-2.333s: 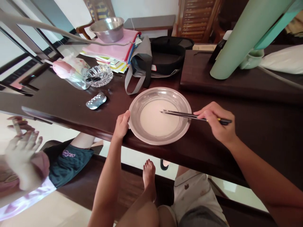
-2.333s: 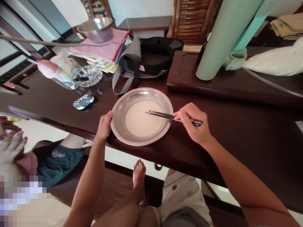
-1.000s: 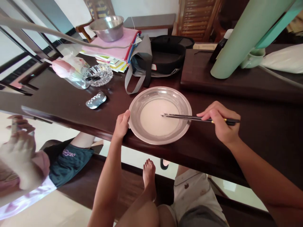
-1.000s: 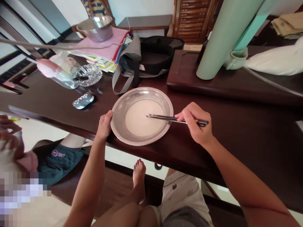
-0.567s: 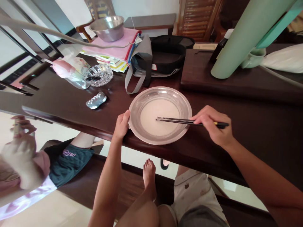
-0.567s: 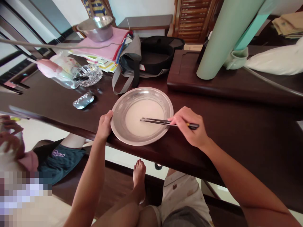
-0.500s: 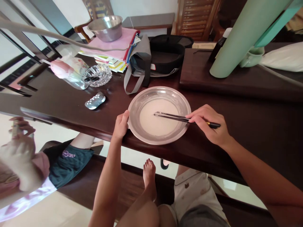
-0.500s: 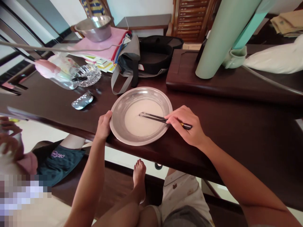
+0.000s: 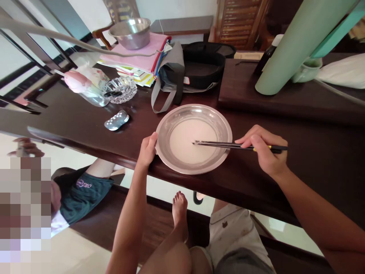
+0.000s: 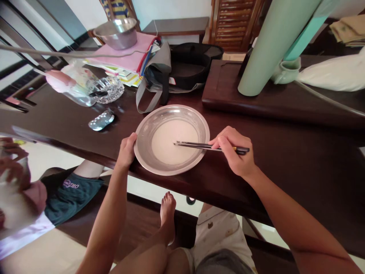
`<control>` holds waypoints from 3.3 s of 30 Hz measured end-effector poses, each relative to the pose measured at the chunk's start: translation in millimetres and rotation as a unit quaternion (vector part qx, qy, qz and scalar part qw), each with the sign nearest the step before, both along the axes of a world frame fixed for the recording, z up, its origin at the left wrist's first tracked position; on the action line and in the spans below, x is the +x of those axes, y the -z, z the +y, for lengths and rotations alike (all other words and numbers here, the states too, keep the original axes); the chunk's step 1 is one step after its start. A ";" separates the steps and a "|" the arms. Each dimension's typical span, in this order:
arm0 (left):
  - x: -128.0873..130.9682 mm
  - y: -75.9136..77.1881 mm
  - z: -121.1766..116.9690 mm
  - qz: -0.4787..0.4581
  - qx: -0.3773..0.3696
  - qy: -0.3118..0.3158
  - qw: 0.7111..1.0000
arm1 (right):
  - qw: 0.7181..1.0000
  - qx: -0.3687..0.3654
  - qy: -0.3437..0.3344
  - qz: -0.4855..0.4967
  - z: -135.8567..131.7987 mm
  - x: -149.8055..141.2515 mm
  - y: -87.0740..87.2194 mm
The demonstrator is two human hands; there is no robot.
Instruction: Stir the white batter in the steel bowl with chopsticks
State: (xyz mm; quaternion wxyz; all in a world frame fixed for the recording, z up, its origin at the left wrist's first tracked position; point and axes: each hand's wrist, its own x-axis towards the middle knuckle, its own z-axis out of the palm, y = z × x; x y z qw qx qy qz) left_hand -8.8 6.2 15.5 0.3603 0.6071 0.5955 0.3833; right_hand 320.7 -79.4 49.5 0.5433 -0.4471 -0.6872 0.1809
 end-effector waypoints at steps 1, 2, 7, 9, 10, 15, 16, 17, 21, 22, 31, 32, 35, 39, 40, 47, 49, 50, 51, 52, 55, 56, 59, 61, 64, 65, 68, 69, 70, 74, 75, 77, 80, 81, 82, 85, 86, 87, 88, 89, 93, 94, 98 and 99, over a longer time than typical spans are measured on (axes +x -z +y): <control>0.1 -0.1 0.0 0.001 0.001 0.000 1.000 | 1.000 0.006 -0.017 -0.017 0.2 -0.3 0.3; 0.2 -0.2 0.0 0.001 0.006 -0.001 1.000 | 0.999 0.011 -0.029 -0.039 0.5 -0.6 0.6; 0.3 0.0 -0.3 0.001 0.019 0.008 1.000 | 1.000 0.015 0.011 -0.003 0.7 0.9 1.7; -0.2 0.4 -0.4 0.001 0.016 0.012 1.000 | 1.000 0.005 -0.004 0.013 0.5 0.7 1.7; -0.5 0.7 -0.4 0.000 0.017 0.012 1.000 | 1.000 0.003 -0.019 0.000 0.5 0.2 1.6; -1.9 2.7 0.3 -0.003 0.030 0.005 1.000 | 0.999 0.023 0.005 -0.040 1.3 0.1 1.5; -2.0 2.7 0.4 -0.002 0.027 0.007 1.000 | 0.999 0.023 0.019 -0.015 1.2 0.7 1.8; -1.9 2.5 0.4 -0.001 0.022 0.009 1.000 | 1.000 0.021 0.022 0.007 1.0 1.2 2.1; -0.6 0.9 0.2 0.003 0.017 0.010 1.000 | 0.999 0.009 -0.032 -0.027 0.2 -0.2 2.6; -0.3 0.6 0.1 0.003 0.020 0.009 1.000 | 0.998 0.009 -0.040 -0.052 0.3 -0.5 2.6; 0.1 0.8 -0.1 0.002 0.027 0.010 1.000 | 0.999 -0.005 -0.033 -0.031 0.2 -1.2 2.3; 0.1 0.8 -0.2 0.001 0.027 0.007 1.000 | 0.998 -0.002 -0.032 -0.053 0.2 -1.8 2.2; 0.3 0.3 -0.5 0.003 0.022 0.004 1.000 | 0.999 0.016 0.015 -0.040 0.2 -1.0 2.0; 0.3 0.0 -0.5 0.006 0.018 0.008 1.000 | 1.000 0.009 -0.007 -0.001 -0.6 -0.7 2.1; 0.3 0.2 -0.5 0.006 0.020 0.007 1.000 | 0.999 0.007 -0.026 -0.020 -0.7 -1.4 1.9; 0.1 0.2 -0.4 0.003 0.023 0.011 1.000 | 1.000 0.013 0.003 -0.004 -1.0 -2.1 0.1; 0.0 0.1 -0.5 0.005 0.020 0.007 1.000 | 0.999 0.010 -0.026 -0.021 -0.9 -2.7 0.1; -0.1 0.1 -0.6 0.005 0.019 0.003 1.000 | 0.999 0.009 -0.036 -0.039 -0.8 -3.1 0.3; -0.1 0.1 -0.7 0.005 0.018 0.000 1.000 | 0.998 0.007 -0.036 -0.052 -0.5 -3.2 0.5; 0.0 0.0 -0.8 0.006 0.017 -0.003 1.000 | 0.998 0.006 -0.026 -0.055 -0.3 -3.0 0.8; 0.4 -0.6 -1.1 0.007 0.008 -0.006 1.000 | 1.000 0.003 0.020 -0.002 -0.2 -1.1 1.5; 0.6 -0.8 -1.2 0.007 0.005 -0.006 1.000 | 1.000 0.001 0.020 0.015 -0.4 -0.7 1.7; 1.1 -1.2 -1.1 0.004 0.004 -0.006 1.000 | 1.000 -0.004 -0.024 -0.012 -0.7 -1.9 1.8; 1.2 -0.9 -0.8 0.001 0.010 -0.008 1.000 | 0.998 -0.001 -0.030 -0.052 -0.6 -3.1 1.3; 1.0 -0.5 -0.7 0.000 0.012 -0.003 1.000 | 1.000 0.012 0.010 -0.025 -0.6 -2.9 0.7; 0.8 -0.5 -0.8 0.000 0.011 0.000 1.000 | 1.000 0.009 0.014 -0.006 -0.7 -2.6 0.6; 0.5 -0.8 -1.2 0.004 0.010 0.001 1.000 | 1.000 -0.004 -0.012 -0.011 -0.7 -2.7 1.1; 0.5 -0.8 -1.2 0.005 0.012 -0.001 1.000 | 0.999 -0.005 -0.019 -0.032 -0.6 -2.9 1.3; 0.5 -0.9 -1.2 0.005 0.015 -0.003 1.000 | 0.999 -0.002 -0.017 -0.050 -0.4 -2.8 1.5; 1.4 -1.4 -0.7 0.004 0.014 0.001 1.000 | 1.000 0.014 0.025 -0.009 -0.2 -1.3 1.7; 1.6 -1.7 -0.6 0.005 0.010 0.001 1.000 | 1.000 0.010 0.023 0.006 -0.3 -1.4 1.7; 2.0 -2.0 -0.6 0.006 0.005 -0.001 1.000 | 1.000 -0.001 -0.002 -0.004 -0.4 -2.4 1.8; 1.9 -1.8 -0.5 0.010 0.010 -0.007 1.000 | 0.998 0.002 -0.013 -0.063 0.0 -3.7 2.3; 1.7 -1.4 -0.5 0.011 0.012 -0.006 1.000 | 0.998 0.007 0.000 -0.063 0.1 -3.3 2.4; 1.5 -1.0 -0.5 0.012 0.013 -0.004 1.000 | 0.999 0.011 0.016 -0.049 0.1 -2.7 2.5; 0.9 0.1 -0.6 0.008 0.013 0.005 1.000 | 1.000 0.010 0.021 0.008 -0.6 -1.3 2.1; 0.7 0.2 -0.6 0.006 0.013 0.005 1.000 | 1.000 0.008 0.005 0.006 -0.8 -1.6 1.8; 0.6 0.2 -0.7 0.005 0.014 0.004 1.000 | 1.000 0.009 -0.011 -0.008 -1.0 -2.3 1.5; 0.6 0.0 -0.7 0.005 0.015 0.002 1.000 | 0.999 0.011 -0.022 -0.030 -1.1 -3.0 1.3; 0.6 -0.3 -0.8 0.006 0.015 0.000 1.000 | 0.998 0.014 -0.023 -0.049 -1.0 -3.6 1.1; 0.9 -1.4 -0.8 0.005 0.009 -0.002 1.000 | 0.999 0.023 0.023 -0.014 -0.7 -2.9 1.7; 0.9 -1.4 -0.8 0.005 0.006 -0.001 1.000 | 1.000 0.020 0.022 0.003 -0.7 -2.6 2.0; -0.1 0.3 -0.3 0.005 0.012 -0.004 1.000 | 0.999 0.010 -0.017 -0.043 -0.3 -3.2 2.3; -0.4 0.9 -0.1 0.005 0.015 -0.005 1.000 | 0.998 0.010 -0.011 -0.056 0.0 -3.2 2.3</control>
